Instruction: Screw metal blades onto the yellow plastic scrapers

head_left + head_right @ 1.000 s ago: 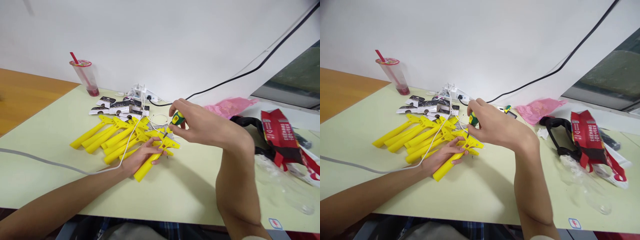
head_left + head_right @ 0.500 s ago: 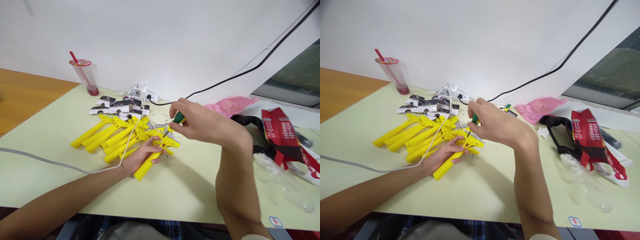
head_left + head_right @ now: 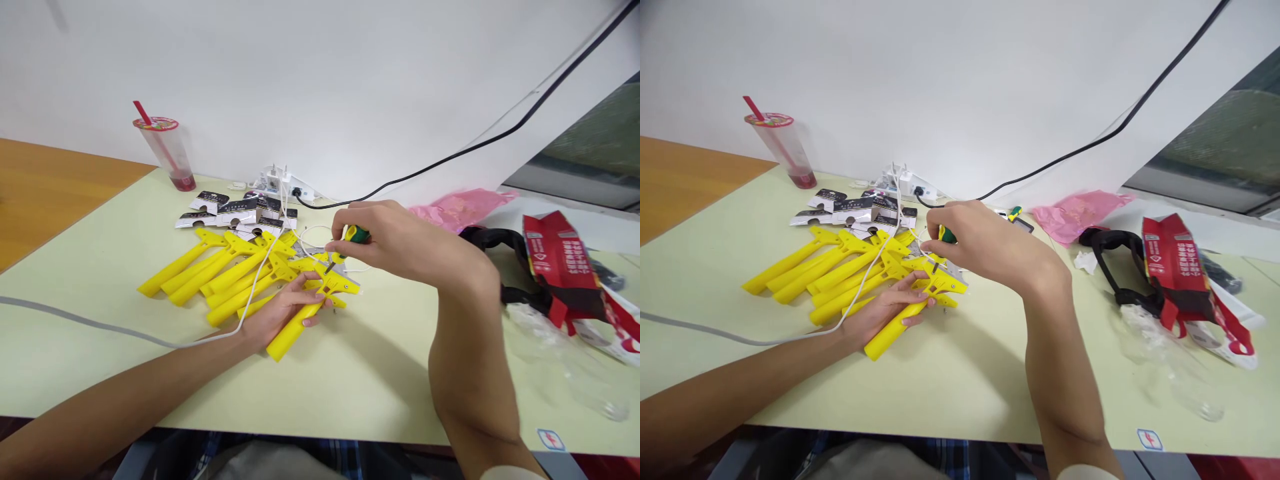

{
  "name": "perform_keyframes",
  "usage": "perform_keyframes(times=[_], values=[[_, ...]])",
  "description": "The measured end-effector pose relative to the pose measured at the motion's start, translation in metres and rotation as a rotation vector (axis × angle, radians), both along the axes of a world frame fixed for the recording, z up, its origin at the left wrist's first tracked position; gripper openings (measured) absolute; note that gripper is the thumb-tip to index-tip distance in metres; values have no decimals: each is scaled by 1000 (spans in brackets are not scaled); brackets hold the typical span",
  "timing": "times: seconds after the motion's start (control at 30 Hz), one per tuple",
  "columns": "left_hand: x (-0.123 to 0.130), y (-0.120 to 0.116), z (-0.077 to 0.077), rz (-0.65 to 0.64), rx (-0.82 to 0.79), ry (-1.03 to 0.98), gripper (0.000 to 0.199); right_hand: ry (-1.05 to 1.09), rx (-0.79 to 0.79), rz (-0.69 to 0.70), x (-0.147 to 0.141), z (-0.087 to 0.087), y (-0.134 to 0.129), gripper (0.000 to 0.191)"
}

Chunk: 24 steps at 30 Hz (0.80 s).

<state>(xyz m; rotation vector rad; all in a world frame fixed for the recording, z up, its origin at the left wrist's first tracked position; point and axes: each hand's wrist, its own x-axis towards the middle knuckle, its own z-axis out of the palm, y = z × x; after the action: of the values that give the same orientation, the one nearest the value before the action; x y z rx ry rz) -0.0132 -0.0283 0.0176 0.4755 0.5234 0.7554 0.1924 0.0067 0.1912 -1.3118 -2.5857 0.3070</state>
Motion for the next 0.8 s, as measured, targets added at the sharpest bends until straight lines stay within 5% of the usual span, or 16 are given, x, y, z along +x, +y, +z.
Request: perform_keyframes(times=[0.17,0.47,0.8], values=[[1,0,-1,5,-1,-5,50,-33,-3,-53,5,-4,-1,17],[-1,0,-2,-3,4,8,50,19,-35,62,-1,4,-5,9],[-2,1,-3,-41,32,16,49,-23,-3,-87,3,-4,-2,21]])
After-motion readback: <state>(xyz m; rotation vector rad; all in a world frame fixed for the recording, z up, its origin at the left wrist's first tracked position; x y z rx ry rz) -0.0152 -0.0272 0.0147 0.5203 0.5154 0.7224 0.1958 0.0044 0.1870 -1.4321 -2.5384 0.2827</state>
